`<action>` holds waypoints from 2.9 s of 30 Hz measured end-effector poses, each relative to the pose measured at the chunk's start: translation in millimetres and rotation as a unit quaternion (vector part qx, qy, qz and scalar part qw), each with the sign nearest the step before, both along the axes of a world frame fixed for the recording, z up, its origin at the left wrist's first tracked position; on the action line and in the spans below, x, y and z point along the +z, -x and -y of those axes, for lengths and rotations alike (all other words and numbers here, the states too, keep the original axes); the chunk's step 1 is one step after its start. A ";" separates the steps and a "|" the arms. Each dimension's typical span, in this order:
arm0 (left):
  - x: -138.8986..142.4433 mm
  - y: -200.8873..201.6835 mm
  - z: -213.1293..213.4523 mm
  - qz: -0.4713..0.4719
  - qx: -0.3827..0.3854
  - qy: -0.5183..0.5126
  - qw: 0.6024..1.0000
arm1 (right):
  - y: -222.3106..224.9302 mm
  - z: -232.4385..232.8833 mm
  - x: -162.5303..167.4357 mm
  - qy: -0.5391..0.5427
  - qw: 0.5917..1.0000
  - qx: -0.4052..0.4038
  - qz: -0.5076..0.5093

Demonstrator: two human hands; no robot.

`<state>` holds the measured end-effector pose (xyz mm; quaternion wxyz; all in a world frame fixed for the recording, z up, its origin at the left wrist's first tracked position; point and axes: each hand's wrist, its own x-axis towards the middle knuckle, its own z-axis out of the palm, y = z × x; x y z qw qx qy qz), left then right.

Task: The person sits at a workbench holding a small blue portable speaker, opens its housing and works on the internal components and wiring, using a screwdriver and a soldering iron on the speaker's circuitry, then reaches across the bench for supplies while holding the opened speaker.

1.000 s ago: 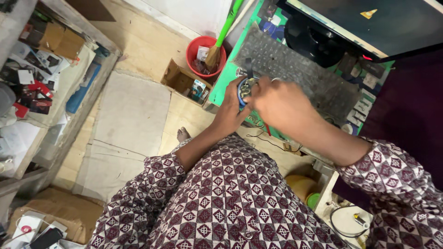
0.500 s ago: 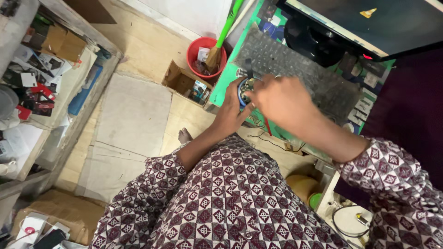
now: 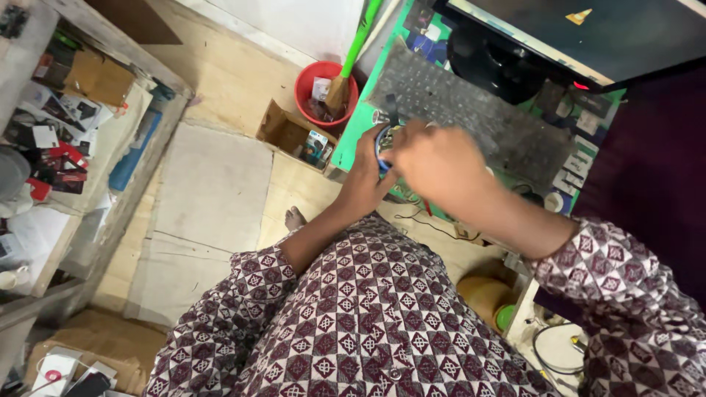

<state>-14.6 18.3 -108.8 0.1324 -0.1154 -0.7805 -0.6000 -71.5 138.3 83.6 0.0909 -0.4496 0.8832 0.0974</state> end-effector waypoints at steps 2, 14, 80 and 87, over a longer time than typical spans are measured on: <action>-0.8 -0.2 0.8 -0.004 -0.002 0.002 1.000 | 0.9 0.5 -0.9 0.021 1.000 0.000 0.004; -0.6 0.5 0.8 0.003 -0.007 0.004 1.000 | -4.1 -0.6 3.2 0.064 0.997 0.024 -0.048; 65.4 -150.5 -92.3 0.175 -0.327 -0.122 0.921 | -399.0 -371.0 -230.8 0.552 0.352 -0.720 -0.232; 74.3 -163.8 -113.6 0.204 -0.327 -0.087 0.919 | -375.2 -396.2 -257.8 0.354 0.502 -0.734 -0.289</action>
